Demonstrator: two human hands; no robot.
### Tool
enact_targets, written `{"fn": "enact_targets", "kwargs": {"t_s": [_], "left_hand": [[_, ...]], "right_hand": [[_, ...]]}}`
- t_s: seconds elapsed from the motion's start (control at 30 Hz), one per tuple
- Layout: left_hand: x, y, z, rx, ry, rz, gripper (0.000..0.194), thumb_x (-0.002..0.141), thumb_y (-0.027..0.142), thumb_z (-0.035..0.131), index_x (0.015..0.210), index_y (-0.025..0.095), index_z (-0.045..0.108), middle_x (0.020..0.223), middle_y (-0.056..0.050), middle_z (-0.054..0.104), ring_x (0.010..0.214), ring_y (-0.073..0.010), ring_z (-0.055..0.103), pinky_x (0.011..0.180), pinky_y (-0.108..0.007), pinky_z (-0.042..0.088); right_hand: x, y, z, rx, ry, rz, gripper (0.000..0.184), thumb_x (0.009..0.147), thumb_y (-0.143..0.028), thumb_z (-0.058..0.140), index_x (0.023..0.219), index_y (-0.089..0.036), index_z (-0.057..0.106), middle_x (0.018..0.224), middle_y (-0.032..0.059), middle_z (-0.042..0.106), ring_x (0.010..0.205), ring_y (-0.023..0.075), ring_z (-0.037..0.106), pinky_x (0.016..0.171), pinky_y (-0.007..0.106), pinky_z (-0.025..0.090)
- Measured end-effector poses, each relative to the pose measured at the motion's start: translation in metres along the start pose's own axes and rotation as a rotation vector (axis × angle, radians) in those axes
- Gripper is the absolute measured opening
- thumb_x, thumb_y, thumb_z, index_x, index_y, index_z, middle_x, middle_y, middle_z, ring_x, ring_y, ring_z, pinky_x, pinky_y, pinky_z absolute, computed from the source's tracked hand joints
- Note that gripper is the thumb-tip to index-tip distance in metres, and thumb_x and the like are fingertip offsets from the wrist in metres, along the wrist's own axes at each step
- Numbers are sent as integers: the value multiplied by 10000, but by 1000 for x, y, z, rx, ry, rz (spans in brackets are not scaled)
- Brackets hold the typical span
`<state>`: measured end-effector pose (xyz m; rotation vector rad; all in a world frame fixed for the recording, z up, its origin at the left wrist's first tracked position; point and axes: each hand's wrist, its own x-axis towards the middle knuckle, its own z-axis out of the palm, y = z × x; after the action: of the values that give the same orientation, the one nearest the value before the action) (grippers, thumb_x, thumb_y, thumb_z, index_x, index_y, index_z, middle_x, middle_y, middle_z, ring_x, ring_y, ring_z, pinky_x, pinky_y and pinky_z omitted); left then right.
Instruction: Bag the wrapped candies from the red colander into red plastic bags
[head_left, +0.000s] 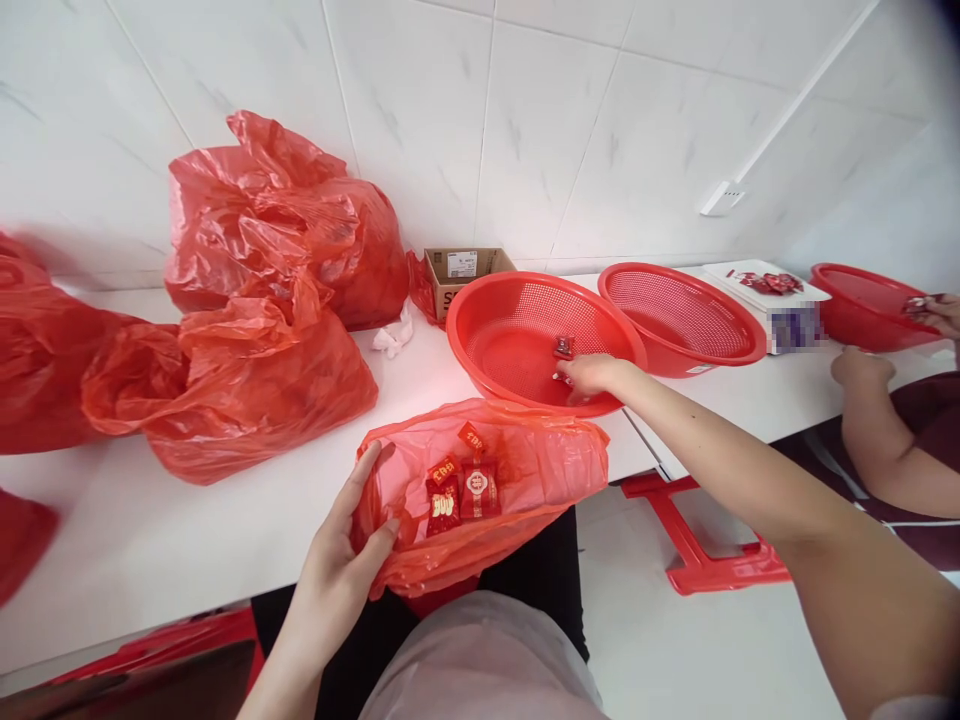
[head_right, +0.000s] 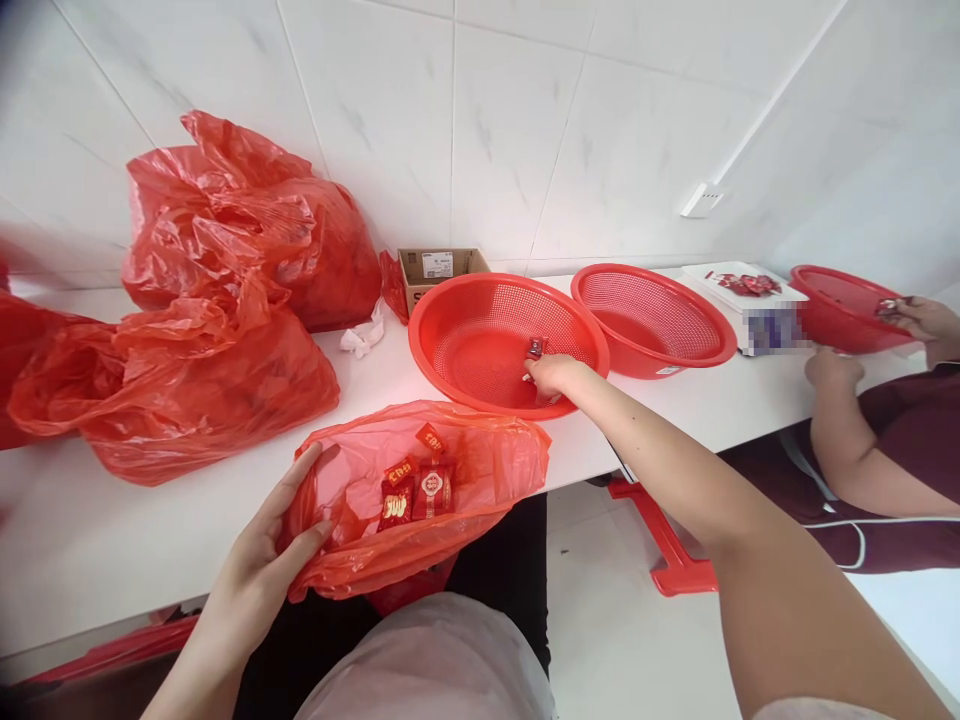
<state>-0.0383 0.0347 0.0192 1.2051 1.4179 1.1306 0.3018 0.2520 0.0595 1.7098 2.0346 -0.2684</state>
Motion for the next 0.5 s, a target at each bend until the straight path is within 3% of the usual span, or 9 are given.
{"fn": "enact_targets", "kwargs": {"t_s": [0.17, 0.3, 0.37, 0.5], "left_hand": [[1, -1, 1, -5, 5, 7, 696, 879, 359, 604, 1532, 305, 369, 1589, -53, 402, 1446, -301, 376, 1223, -484, 194], [1, 0, 1, -3, 20, -9, 673, 865, 367, 631, 1503, 341, 417, 1582, -34, 416, 1451, -302, 366, 1228, -494, 169], [0, 0, 1, -6, 21, -12, 662, 863, 367, 634, 1493, 347, 433, 1580, -25, 419, 1461, -299, 348, 1230, -497, 157], [-2, 1, 1, -18, 53, -7, 688, 833, 372, 654, 1488, 312, 451, 1554, -40, 456, 1438, -334, 382, 1198, -529, 267]], "right_hand": [[13, 3, 10, -48, -37, 12, 490, 741, -182, 727, 1214, -118, 612, 1109, 211, 689, 994, 331, 674, 751, 358, 483], [15, 1, 7, 0, -46, 46, 659, 644, -205, 817, 1253, -117, 581, 1158, 213, 671, 1070, 366, 641, 817, 397, 484], [13, 2, 5, 75, -65, 30, 655, 618, -189, 832, 1225, -117, 597, 1115, 197, 686, 1042, 360, 654, 818, 399, 495], [-3, 3, -8, 368, -90, -154, 465, 837, -307, 671, 1276, -212, 550, 1109, 99, 709, 954, 230, 702, 790, 318, 542]]}}
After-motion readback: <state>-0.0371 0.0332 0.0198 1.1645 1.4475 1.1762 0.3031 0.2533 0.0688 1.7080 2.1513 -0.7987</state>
